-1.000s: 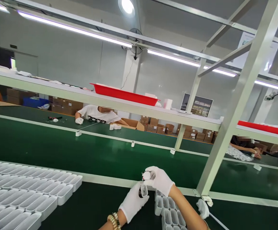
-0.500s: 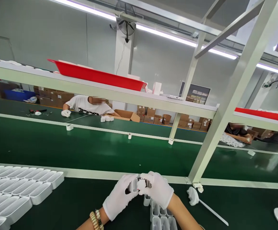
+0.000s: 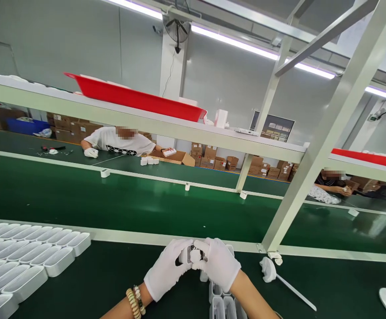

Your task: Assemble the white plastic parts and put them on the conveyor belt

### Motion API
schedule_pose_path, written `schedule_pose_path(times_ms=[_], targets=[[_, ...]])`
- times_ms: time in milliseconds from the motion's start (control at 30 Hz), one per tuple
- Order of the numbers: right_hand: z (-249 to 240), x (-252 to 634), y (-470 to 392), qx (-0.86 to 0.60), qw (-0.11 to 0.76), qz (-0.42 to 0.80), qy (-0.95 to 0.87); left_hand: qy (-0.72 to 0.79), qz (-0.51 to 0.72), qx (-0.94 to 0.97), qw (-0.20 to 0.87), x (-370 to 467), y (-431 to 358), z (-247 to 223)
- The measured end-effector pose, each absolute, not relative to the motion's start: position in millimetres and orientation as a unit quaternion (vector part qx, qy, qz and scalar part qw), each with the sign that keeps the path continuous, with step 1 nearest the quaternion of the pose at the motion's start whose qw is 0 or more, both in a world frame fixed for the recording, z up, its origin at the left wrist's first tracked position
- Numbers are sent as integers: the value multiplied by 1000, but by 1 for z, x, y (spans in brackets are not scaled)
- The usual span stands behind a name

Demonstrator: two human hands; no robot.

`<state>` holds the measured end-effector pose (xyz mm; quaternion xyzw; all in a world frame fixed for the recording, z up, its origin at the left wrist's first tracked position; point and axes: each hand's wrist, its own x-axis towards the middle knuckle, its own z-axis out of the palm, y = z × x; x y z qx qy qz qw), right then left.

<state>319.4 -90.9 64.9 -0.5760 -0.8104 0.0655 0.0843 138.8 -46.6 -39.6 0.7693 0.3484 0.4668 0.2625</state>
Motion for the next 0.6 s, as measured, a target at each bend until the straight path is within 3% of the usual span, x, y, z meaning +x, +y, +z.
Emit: schedule_pose_path(times_ms=[600], targets=[[67,311,-92,-601,40,54,-797,367,443,751,325,140,-48,-35]])
